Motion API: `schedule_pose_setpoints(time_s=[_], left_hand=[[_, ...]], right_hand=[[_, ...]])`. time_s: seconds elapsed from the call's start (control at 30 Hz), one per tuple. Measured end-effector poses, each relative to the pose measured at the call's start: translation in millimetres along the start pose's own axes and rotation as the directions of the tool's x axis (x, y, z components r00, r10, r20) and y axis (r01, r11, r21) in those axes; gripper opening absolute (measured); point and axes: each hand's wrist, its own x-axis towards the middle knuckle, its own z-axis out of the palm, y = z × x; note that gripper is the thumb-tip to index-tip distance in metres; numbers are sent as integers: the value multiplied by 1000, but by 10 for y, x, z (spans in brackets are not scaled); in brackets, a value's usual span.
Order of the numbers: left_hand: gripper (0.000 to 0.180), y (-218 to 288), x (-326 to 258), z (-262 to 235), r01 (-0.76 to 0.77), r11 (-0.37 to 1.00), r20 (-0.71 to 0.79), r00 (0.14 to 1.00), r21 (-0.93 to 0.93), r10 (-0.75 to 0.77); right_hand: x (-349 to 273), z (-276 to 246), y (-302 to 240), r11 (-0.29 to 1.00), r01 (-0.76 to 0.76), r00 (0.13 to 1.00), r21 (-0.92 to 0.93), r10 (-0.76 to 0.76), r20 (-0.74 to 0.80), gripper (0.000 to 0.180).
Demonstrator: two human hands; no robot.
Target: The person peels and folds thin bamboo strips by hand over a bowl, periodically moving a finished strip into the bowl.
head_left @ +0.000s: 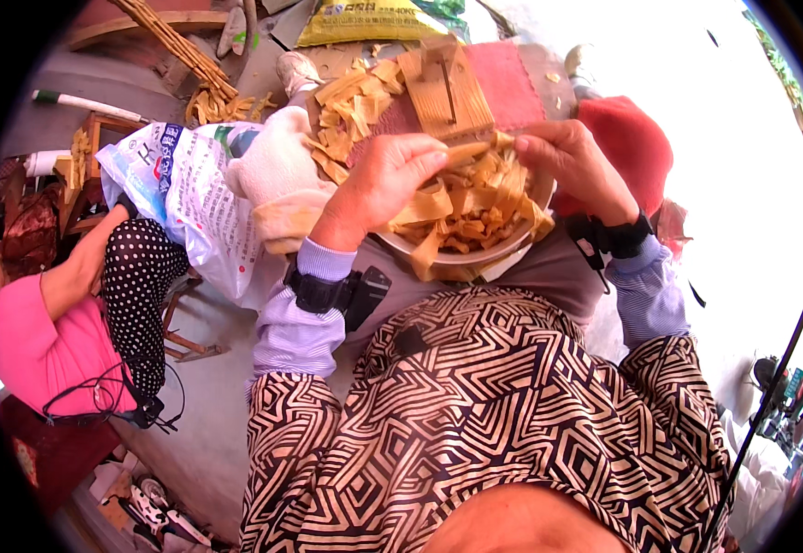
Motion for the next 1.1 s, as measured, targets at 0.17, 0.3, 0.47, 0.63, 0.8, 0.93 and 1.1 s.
schedule_pose_setpoints(time_s=[0.17, 0.3, 0.47, 0.63, 0.8, 0.93, 1.1], left_hand=[[14, -114, 331, -184, 114, 978, -178, 973, -177, -146], [10, -110, 496, -176, 134, 971, -219, 960, -196, -176], [9, -282, 627, -163, 139, 978, -253, 951, -157, -176], [12, -580, 715, -106, 43, 956, -433, 897, 289, 91], [16, -518, 388, -115, 98, 995, -358, 929, 11, -88], [6, -228, 196, 140, 235, 930, -161, 944, -283, -287], [11, -13, 164, 493, 190, 727, 10, 970, -660, -245]], right_hand=[[421, -13, 159, 976, 26, 990, -218, -55, -127, 35], [563, -69, 249, 959, -12, 983, -284, -41, -180, 34], [620, -68, 370, 943, -22, 985, -331, -37, -170, 33], [580, -29, 354, 821, -83, 985, -564, -19, -172, 28], [155, 109, 170, 853, 69, 987, -517, -135, -92, 22], [11, 312, -20, 783, 227, 939, -579, -334, -83, 57], [136, 535, -28, 712, 325, 816, -623, -544, -197, 22]])
